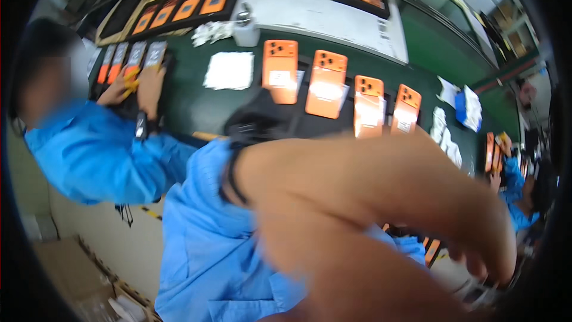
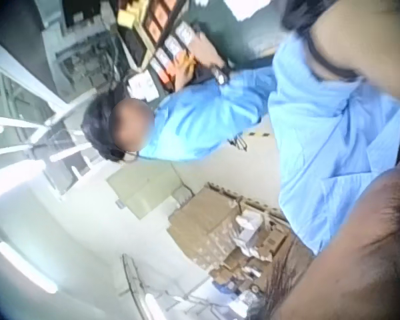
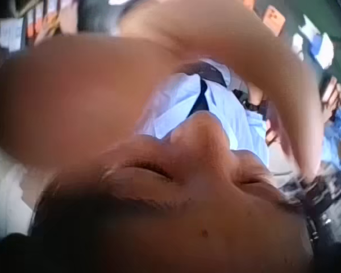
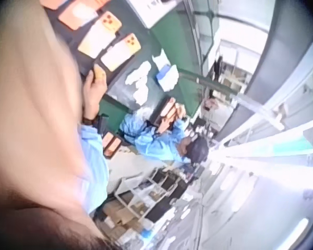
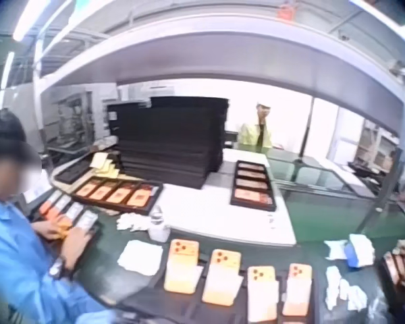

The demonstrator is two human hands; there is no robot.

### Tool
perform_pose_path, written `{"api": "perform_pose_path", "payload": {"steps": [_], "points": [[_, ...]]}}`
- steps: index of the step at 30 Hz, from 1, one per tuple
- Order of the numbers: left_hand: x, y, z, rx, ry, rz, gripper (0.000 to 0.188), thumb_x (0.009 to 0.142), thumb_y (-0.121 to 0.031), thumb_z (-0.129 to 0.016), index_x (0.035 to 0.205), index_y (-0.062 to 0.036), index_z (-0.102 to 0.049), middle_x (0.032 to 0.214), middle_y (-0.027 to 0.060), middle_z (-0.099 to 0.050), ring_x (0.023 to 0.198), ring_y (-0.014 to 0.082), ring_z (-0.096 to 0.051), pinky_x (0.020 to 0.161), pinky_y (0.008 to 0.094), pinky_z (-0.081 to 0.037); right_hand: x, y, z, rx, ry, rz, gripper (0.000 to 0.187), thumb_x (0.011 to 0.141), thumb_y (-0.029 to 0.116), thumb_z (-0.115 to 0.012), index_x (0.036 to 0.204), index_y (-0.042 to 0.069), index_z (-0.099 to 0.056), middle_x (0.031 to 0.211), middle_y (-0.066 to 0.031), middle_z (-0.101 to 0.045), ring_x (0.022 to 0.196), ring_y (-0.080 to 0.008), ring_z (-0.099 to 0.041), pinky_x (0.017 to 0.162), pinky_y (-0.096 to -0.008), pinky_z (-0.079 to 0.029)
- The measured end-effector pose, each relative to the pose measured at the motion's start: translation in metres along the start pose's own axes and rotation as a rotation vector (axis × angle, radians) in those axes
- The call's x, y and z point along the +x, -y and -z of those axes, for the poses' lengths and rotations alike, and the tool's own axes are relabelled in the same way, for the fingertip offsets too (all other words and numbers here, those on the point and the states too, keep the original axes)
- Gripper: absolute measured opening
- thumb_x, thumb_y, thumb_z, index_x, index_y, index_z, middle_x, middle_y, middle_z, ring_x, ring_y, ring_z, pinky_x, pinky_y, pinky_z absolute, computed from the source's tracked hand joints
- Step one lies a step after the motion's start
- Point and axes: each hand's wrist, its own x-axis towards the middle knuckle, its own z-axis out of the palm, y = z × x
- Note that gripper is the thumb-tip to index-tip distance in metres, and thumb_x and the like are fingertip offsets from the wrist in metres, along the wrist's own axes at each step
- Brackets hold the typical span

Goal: Cleaning and inspecting smartphone rear housings on an assembly line.

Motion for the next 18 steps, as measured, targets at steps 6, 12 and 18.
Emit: {"api": "perform_pose_path", "payload": {"steps": [6, 12, 18], "points": [[-0.069, -0.052, -0.01, 0.6, -0.475, -0.424, 0.021, 0.078, -0.027, -0.073, 0.091, -0.0132, -0.064, 0.09, 0.0018, -0.056, 0.085, 0.0143, -0.053, 0.07, 0.0316, -0.042, 0.008, 0.013, -0.005, 0.031, 0.002, 0.041, 0.02, 0.085, 0.005, -0.063, 0.104, -0.001, -0.067, 0.096, -0.019, -0.065, 0.086, -0.038, -0.064, 0.073, -0.038, -0.051], [-0.052, -0.059, -0.009, 0.561, -0.447, -0.561, 0.017, 0.077, -0.024, -0.071, 0.084, -0.0118, -0.062, 0.081, 0.0029, -0.053, 0.077, 0.0166, -0.052, 0.066, 0.0327, -0.041, 0.002, 0.017, 0.0, 0.037, -0.006, -0.001, 0.021, 0.086, 0.005, -0.062, 0.106, -0.001, -0.066, 0.094, -0.0187, -0.065, 0.083, -0.037, -0.064, 0.072, -0.0371, -0.051], [-0.033, -0.037, -0.016, 0.359, -0.363, -0.249, 0.014, 0.076, -0.021, -0.069, 0.076, -0.0104, -0.059, 0.073, 0.0041, -0.051, 0.069, 0.0188, -0.05, 0.061, 0.0338, -0.04, 0.002, 0.008, 0.005, 0.023, 0.01, 0.001, 0.02, 0.087, 0.004, -0.062, 0.105, -0.002, -0.066, 0.097, -0.0193, -0.064, 0.084, -0.0373, -0.064, 0.074, -0.0369, -0.051]]}}
